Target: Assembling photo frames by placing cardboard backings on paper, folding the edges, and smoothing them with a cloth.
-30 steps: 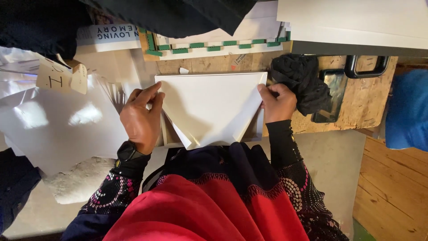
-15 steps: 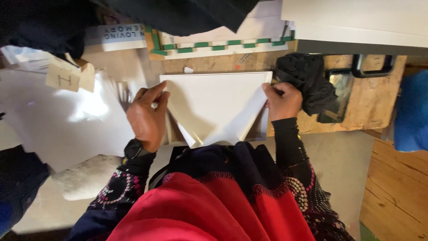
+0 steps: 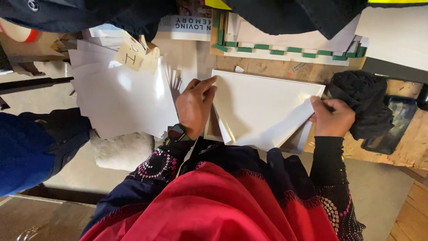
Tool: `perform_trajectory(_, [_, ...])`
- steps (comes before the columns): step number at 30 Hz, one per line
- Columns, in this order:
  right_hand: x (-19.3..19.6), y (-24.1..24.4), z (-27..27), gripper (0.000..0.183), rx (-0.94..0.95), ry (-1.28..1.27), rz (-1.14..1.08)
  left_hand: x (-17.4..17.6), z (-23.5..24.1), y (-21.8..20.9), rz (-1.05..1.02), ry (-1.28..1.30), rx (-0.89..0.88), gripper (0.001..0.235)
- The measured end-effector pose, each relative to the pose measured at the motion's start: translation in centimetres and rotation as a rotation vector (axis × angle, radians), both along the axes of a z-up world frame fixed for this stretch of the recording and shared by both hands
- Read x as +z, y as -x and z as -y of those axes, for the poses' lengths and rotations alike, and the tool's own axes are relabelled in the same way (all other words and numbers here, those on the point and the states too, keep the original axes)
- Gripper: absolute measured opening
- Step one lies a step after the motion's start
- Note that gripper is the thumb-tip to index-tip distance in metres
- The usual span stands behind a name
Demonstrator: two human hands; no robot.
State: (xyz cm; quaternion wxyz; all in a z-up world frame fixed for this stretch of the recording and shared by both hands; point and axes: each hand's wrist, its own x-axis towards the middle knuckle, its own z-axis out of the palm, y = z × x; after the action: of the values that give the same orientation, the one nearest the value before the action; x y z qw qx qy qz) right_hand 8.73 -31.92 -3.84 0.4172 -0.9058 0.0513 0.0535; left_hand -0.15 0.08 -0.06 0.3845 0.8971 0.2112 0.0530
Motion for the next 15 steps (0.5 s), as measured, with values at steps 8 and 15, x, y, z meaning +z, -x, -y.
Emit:
perform_trajectory(8, [-1.1,-0.1,0.6,0.024,-0.052,-0.043,-0.035,-0.1,0.0,0.1,-0.018,-0.006,0.004,0.028])
perform_trajectory(15, [-1.4,0.0,0.8,0.022,-0.006,-0.037,0.016,-0.3,0.0,0.1,-0.03,-0.021,0.006,0.029])
